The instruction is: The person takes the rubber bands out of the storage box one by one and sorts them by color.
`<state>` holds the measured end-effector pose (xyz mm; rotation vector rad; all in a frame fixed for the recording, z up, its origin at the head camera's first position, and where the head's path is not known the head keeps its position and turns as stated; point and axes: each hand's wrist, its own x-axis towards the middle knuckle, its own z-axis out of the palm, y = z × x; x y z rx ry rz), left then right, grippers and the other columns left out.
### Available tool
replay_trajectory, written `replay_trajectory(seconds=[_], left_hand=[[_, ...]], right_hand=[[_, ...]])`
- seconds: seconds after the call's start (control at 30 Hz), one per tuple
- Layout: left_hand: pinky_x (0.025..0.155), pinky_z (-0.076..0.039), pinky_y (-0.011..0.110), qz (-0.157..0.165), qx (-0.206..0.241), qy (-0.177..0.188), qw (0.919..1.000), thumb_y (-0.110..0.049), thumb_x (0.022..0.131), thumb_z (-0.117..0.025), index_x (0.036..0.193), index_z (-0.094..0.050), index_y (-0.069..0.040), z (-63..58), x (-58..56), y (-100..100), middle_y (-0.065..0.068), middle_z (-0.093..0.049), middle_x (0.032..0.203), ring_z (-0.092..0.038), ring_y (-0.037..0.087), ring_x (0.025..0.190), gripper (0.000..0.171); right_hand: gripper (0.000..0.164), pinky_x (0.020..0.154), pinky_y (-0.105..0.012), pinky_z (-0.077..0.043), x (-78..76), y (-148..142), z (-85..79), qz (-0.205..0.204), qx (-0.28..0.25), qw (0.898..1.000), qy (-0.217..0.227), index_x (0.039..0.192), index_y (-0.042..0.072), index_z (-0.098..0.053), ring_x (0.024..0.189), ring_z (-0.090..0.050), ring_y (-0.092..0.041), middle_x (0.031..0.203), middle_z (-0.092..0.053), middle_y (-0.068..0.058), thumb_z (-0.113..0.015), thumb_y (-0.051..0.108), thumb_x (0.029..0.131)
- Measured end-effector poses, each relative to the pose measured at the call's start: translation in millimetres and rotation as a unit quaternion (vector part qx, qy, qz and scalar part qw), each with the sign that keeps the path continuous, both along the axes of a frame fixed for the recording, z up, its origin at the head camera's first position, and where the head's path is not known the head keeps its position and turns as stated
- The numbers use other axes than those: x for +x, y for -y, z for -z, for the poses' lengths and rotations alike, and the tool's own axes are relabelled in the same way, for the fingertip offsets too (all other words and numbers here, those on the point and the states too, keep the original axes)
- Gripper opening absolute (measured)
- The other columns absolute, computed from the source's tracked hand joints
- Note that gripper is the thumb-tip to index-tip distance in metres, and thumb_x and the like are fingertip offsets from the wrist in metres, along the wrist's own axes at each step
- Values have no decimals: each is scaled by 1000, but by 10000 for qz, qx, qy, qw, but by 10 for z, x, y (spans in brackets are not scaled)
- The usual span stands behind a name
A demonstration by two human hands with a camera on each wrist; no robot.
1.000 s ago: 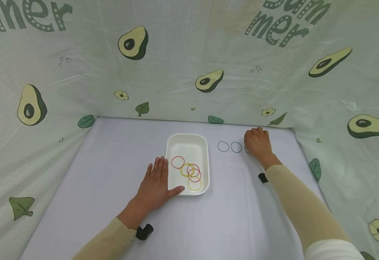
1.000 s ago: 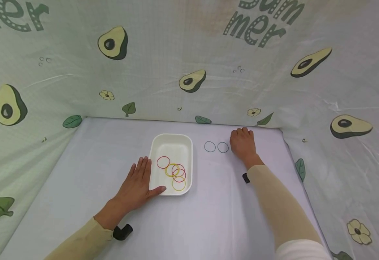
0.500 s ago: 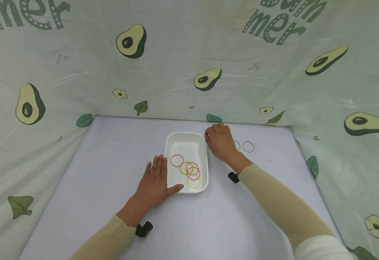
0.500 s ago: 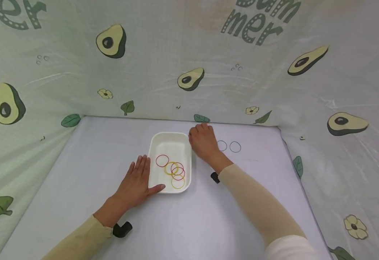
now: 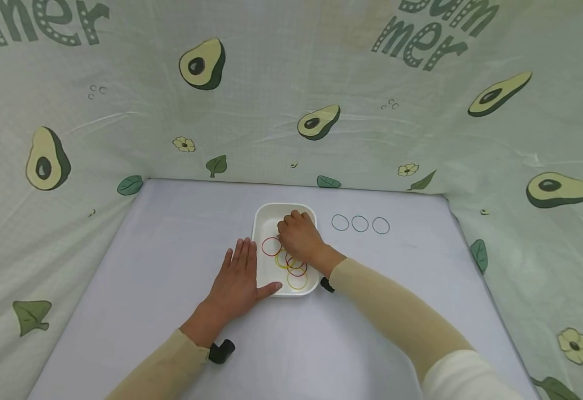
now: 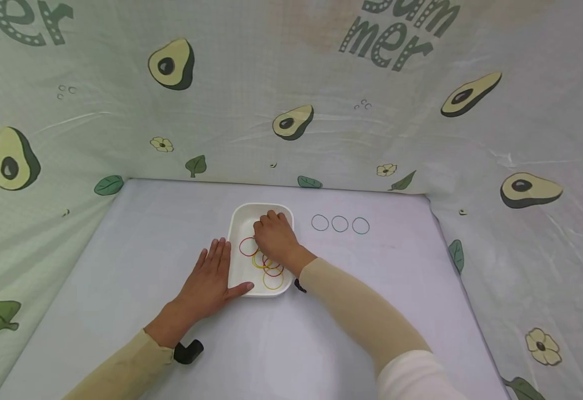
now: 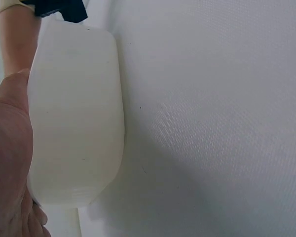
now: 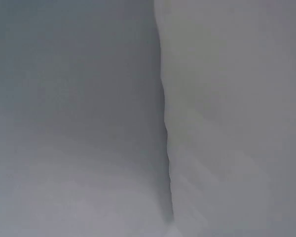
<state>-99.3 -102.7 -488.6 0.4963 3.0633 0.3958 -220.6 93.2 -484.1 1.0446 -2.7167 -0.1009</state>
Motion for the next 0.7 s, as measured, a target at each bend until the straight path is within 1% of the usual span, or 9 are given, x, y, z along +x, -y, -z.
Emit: replay_trajectory(seconds=[0.13, 0.2, 0.3, 0.43, 0.57, 0.7], left_hand=[[130, -18, 60, 9, 22, 30, 10000, -76, 95, -57, 162, -22, 13, -15, -4, 21, 31, -19, 171, -13, 44, 162, 116], [130, -18, 60, 28, 19, 37, 10000, -76, 96, -56, 162, -22, 13, -16, -11, 29, 31, -20, 171, -13, 44, 162, 116], [130, -18, 60, 54, -22, 37, 10000, -77, 96, -55, 162, -22, 13, -2, -21, 18, 31, -20, 171, -13, 44, 162, 116], [130, -18, 59, 69, -54, 26, 10000, -77, 96, -54, 162, -21, 13, 0, -29, 17, 30, -19, 171, -12, 44, 162, 116], [130, -18, 59, 49, -8, 37, 10000, -77, 96, -55, 162, -21, 13, -5, -27, 28, 30, -18, 171, -13, 44, 162, 116], [130, -18, 59, 10, 51, 69, 10000, -75, 96, -57, 162, -21, 13, 0, -27, 33, 30, -18, 171, -13, 44, 162, 116]], right_hand=[[30, 90, -46, -49, 12, 71, 53, 121, 526, 9981, 293, 107, 7, -72, 99, -56, -27, 103, -71, -8, -67, 37, 105], [34, 91, -45, -48, 24, 88, 63, 216, 786, 9960, 358, 108, 8, -73, 99, -56, -26, 103, -71, -6, -65, 41, 105], [37, 92, -46, -47, 47, 82, 69, 378, 1005, 9931, 477, 108, 10, -75, 99, -56, -25, 101, -71, -5, -62, 45, 106], [29, 92, -45, -47, 52, 74, 64, 488, 998, 9919, 609, 105, 11, -74, 97, -56, -24, 99, -71, -4, -63, 38, 106], [17, 92, -43, -47, 30, 88, 73, 444, 978, 9908, 824, 103, 12, -73, 96, -55, -22, 98, -70, -3, -66, 27, 105], [17, 93, -43, -46, 16, 106, 68, 309, 1064, 9889, 987, 103, 11, -72, 97, -54, -22, 99, -70, -2, -63, 26, 106]])
